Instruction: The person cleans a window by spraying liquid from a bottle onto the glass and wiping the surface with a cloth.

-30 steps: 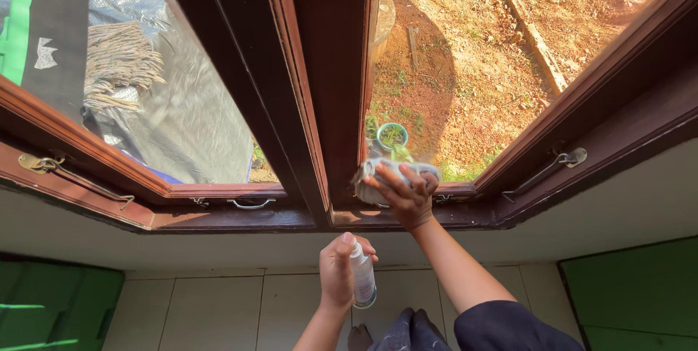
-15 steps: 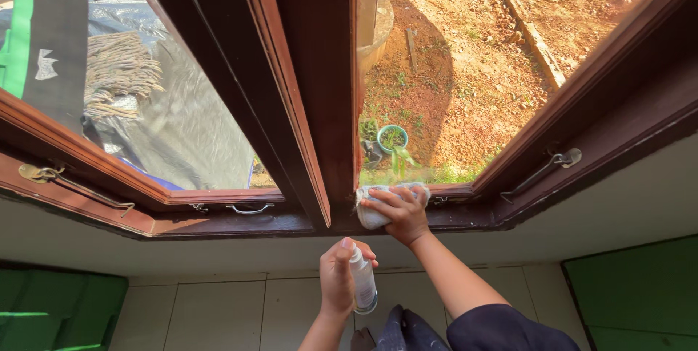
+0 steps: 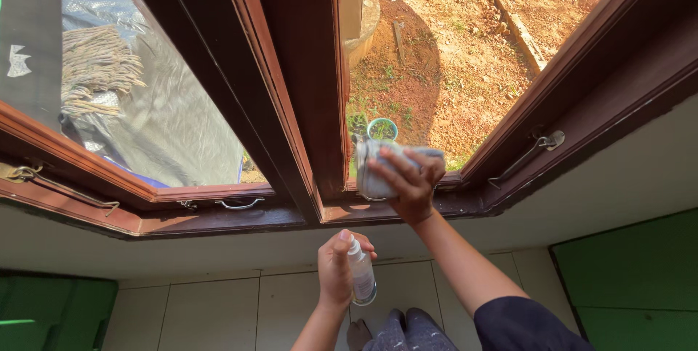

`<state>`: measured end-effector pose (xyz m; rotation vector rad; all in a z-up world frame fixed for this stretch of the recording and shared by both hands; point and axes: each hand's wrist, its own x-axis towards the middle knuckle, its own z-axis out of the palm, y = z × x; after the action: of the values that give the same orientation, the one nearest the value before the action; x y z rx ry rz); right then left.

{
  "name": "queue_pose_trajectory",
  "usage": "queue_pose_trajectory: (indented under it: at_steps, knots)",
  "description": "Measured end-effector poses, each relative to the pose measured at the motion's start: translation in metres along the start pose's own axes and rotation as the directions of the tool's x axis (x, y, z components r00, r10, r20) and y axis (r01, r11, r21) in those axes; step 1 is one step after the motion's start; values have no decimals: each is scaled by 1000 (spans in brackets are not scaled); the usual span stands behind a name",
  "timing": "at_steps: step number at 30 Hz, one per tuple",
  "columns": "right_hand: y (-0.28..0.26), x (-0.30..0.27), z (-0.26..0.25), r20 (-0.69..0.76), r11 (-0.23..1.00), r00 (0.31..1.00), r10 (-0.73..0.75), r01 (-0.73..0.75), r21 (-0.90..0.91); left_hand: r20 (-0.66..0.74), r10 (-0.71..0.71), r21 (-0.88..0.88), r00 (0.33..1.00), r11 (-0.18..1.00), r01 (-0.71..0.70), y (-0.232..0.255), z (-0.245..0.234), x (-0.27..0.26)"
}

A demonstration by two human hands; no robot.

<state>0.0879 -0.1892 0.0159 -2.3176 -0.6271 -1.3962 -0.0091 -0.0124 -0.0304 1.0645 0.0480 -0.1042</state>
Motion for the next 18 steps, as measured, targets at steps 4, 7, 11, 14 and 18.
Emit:
queue_pose_trajectory:
  at_steps: [4,7,11,14,18]
  knots:
    - [-1,29,0,-166,986,983,-72,46,-159,5,-9,-19,1000,1000,9,0,-1,0]
    - [4,40,12,-147,995,988,-51,38,-90,-1,-3,-18,1000,1000,3,0,-4,2]
    - [12,31,25,-105,962,980,-170,142,-232,-21,-5,-37,1000,999,5,2,-7,6]
    - [15,14,33,-87,948,971,-224,196,-252,-23,5,-27,1000,1000,-6,3,-8,9]
    - [20,-13,40,-5,945,974,-226,218,-245,-23,-5,-33,1000,999,4,5,-6,12]
